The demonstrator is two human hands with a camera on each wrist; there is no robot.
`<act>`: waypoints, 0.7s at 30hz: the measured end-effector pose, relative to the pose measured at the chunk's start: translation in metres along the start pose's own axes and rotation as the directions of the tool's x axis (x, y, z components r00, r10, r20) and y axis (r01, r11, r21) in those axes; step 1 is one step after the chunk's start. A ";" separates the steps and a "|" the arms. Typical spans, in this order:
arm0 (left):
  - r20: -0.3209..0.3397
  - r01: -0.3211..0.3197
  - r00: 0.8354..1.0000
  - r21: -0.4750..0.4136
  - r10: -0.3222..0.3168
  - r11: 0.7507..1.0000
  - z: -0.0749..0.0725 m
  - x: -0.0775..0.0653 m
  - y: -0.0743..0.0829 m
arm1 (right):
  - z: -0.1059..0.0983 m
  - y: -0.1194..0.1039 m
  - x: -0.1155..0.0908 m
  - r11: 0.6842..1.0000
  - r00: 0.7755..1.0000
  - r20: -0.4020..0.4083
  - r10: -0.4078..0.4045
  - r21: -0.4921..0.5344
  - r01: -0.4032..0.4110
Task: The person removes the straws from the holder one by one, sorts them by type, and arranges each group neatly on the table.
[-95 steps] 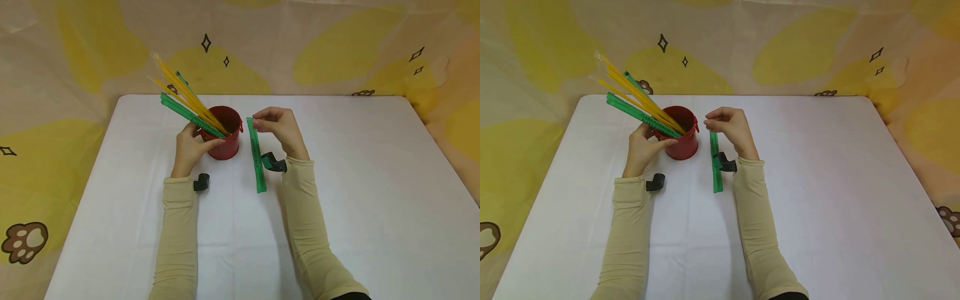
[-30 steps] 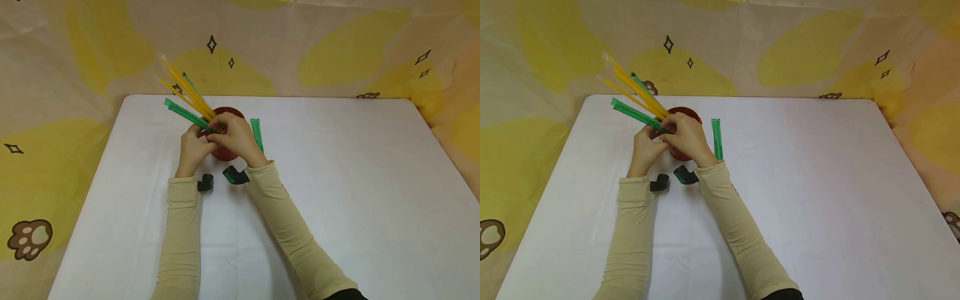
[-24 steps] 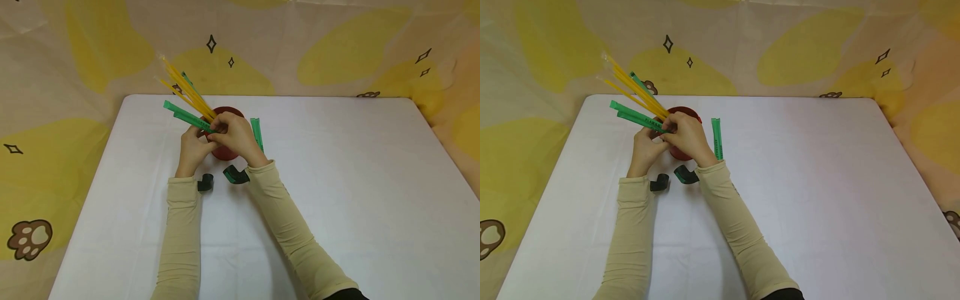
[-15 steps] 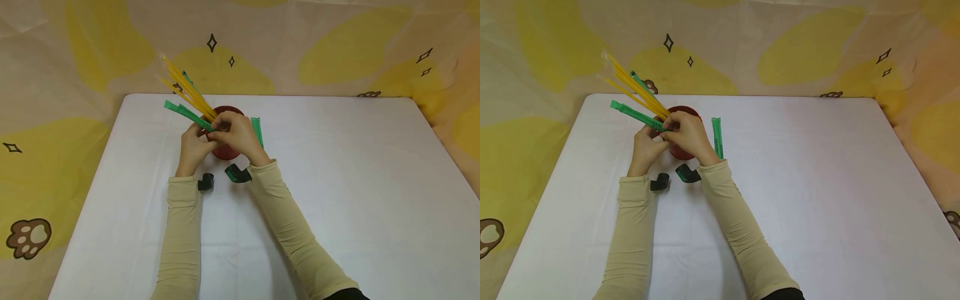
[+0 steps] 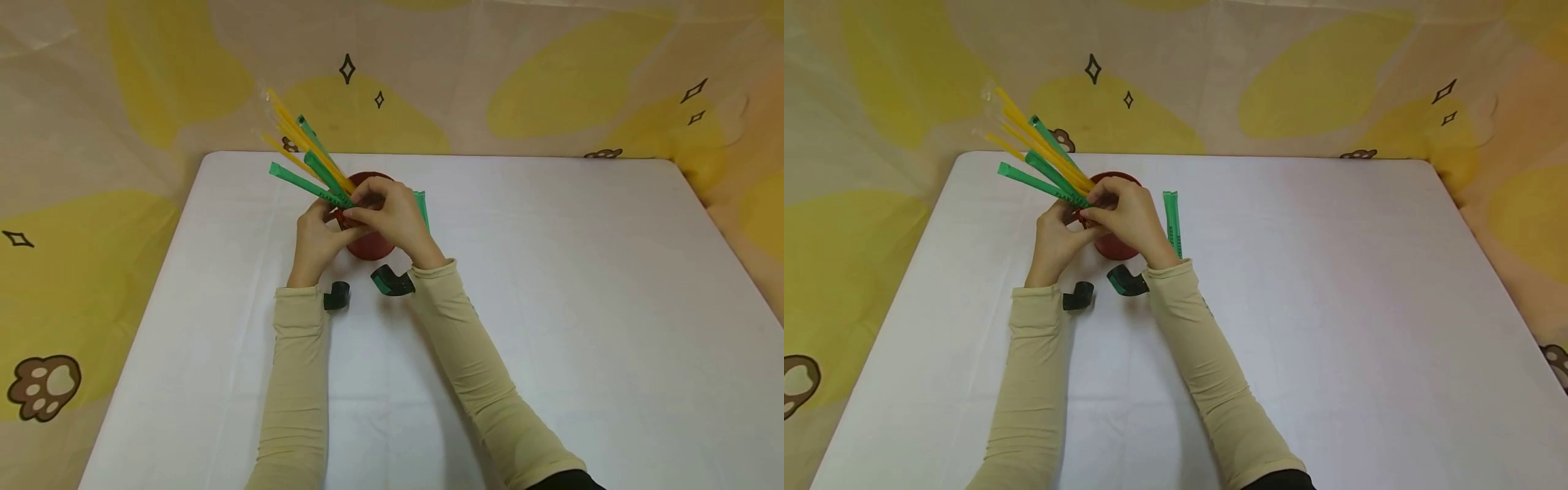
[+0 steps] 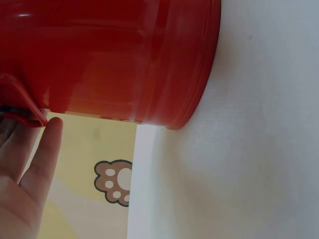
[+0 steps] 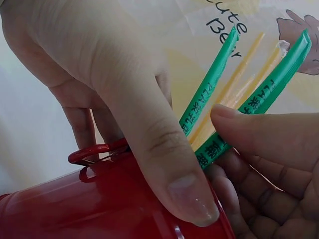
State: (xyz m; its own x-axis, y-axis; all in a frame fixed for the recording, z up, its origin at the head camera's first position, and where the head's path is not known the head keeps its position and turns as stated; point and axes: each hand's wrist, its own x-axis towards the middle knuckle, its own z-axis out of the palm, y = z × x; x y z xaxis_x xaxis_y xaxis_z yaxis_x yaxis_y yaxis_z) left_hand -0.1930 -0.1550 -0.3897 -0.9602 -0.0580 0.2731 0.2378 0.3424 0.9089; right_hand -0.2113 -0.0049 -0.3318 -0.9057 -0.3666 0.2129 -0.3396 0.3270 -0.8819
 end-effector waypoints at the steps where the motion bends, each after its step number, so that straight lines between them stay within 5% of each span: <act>1: 0.002 0.001 1.000 0.004 -0.001 1.000 0.000 0.000 0.000 | 0.000 0.000 0.000 1.000 1.000 -0.006 -0.004 0.008 0.004; 21: 0.013 -0.029 0.999 -0.002 0.029 1.000 0.000 0.001 0.000 | -0.015 -0.001 -0.003 0.980 0.993 -0.114 -0.029 0.191 0.051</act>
State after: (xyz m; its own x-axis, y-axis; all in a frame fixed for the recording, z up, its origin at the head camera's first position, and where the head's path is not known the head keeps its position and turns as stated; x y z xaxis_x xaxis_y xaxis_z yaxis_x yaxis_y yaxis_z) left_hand -0.1938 -0.1546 -0.3891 -0.9548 -0.0356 0.2952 0.2659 0.3416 0.9014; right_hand -0.2126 0.0092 -0.3253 -0.9183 -0.2745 0.2853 -0.3306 0.1352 -0.9340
